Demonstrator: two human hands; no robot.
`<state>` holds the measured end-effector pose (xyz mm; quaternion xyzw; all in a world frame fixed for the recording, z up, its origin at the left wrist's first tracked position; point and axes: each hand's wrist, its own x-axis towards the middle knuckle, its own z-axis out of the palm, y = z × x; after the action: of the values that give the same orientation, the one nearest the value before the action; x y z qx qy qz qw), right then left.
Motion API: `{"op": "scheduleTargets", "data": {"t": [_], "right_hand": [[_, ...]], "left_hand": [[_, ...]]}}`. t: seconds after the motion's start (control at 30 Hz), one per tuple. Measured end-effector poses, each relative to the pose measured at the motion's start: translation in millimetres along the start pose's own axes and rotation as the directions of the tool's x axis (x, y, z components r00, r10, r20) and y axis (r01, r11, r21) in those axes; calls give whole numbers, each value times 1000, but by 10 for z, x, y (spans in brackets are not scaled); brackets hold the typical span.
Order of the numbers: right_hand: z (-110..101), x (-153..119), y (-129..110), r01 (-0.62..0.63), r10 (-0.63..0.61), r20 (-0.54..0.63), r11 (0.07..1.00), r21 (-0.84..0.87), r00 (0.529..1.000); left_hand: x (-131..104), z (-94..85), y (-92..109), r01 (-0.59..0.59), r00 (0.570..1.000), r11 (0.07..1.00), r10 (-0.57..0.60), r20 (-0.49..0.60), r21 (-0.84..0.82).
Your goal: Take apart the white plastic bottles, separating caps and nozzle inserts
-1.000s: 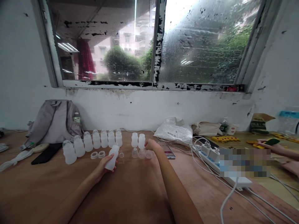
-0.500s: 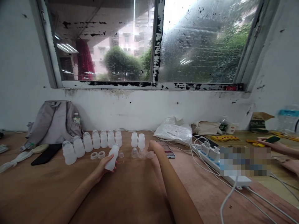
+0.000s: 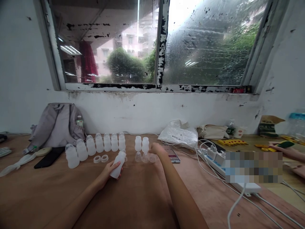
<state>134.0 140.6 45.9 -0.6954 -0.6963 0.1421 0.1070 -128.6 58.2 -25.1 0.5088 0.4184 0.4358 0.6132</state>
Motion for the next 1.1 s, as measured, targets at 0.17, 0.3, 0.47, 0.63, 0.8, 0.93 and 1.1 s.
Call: {"op": "scheduleTargets", "data": {"t": [0.17, 0.3, 0.47, 0.63, 0.8, 0.93, 1.1], "right_hand": [[50, -171, -371, 286, -314, 71, 922, 259, 947], [412, -352, -839, 387, -455, 79, 825, 412, 887], [793, -449, -1134, 410, -259, -388, 829, 380, 885], [713, -535, -1144, 405, -348, -240, 551, 730, 906], [575, -434, -1033, 329, -552, -83, 363, 872, 830], [594, -206, -849, 400, -392, -194, 558, 727, 899], [535, -211, -875, 301, -391, -118, 448, 842, 913]], "left_hand": [[-8, 42, -35, -187, 982, 965, 189, 6, 183], [-2, 54, -65, -301, 931, 860, 358, -66, 412], [-47, 62, -31, -254, 957, 906, 286, -47, 340], [-182, 110, 29, 84, 970, 961, -18, 242, -263], [-237, 38, 91, 164, 917, 781, 104, 384, -603], [-174, -99, 128, 41, 929, 832, 172, 328, -553], [-122, -107, 101, 33, 969, 929, 61, 241, -370]]}}
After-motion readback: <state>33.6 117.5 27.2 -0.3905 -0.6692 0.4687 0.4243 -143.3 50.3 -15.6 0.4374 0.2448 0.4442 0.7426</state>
